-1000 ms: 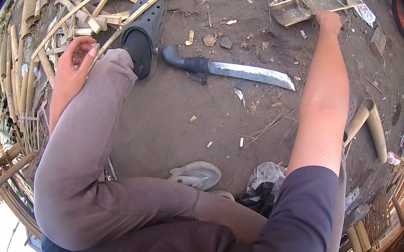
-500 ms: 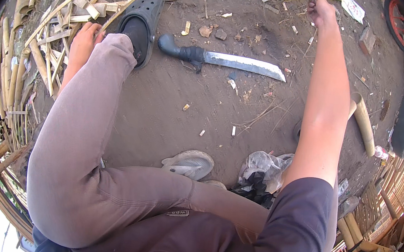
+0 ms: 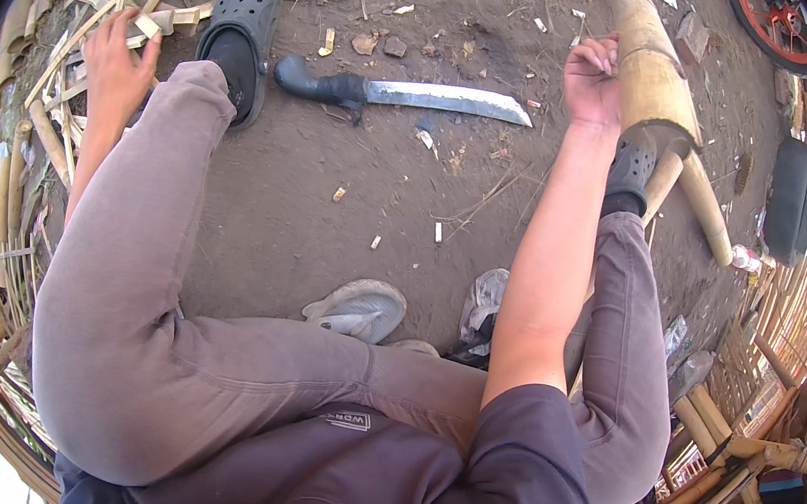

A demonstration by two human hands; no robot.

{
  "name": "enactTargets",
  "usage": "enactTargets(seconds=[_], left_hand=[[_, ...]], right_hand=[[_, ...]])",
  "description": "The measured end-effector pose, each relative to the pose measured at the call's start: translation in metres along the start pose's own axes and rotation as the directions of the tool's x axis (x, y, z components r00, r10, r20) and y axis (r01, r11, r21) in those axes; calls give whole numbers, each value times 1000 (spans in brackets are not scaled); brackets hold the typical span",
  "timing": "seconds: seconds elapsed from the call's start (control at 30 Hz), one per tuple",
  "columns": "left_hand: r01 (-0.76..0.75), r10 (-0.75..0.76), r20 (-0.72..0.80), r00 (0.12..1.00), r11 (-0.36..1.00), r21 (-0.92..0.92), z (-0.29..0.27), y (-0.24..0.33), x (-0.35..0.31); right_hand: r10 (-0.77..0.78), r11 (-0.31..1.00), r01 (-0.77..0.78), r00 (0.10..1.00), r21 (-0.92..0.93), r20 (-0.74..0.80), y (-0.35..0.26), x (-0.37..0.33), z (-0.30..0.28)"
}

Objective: The person sits on the ground and uses a machete to split bamboo poles into thin strips. They repeatedly position bamboo sections against a fixed support, strike with the machete, and separate the resulting strips by hand.

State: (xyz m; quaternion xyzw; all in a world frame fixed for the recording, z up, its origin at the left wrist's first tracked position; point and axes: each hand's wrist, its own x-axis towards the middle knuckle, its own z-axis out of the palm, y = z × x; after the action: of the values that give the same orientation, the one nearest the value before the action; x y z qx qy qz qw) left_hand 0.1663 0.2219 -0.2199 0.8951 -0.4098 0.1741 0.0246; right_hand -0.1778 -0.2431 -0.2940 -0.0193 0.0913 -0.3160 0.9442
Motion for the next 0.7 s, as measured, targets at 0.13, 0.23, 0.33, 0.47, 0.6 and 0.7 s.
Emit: enactTargets(seconds=[0.13, 0.23, 0.33, 0.47, 0.6, 0.7], left_hand=[[-471, 643, 469, 605, 764, -440, 21, 61, 36], [-406, 644, 585, 493, 765, -500, 30, 105, 64], [-366, 572, 766, 294, 808, -462, 45, 148, 77], [-504, 645, 748, 154, 703, -502, 57, 182, 64], [-576, 689, 705, 168, 649, -497, 64, 184, 50], [-558, 663, 732, 159, 672, -487, 66, 178, 50]], right_hand=[[-85, 994, 86, 996, -73, 25, 31, -16, -7], [-130, 990, 133, 989, -43, 71, 29, -18, -11], [-98, 992, 104, 991, -66, 87, 39, -16, -9], [-38, 981, 56, 994, -183, 99, 40, -9, -3], [-161, 906, 97, 979, -411, -124, 49, -4, 5], [-185, 777, -12, 951, -629, -246, 50, 6, -18]])
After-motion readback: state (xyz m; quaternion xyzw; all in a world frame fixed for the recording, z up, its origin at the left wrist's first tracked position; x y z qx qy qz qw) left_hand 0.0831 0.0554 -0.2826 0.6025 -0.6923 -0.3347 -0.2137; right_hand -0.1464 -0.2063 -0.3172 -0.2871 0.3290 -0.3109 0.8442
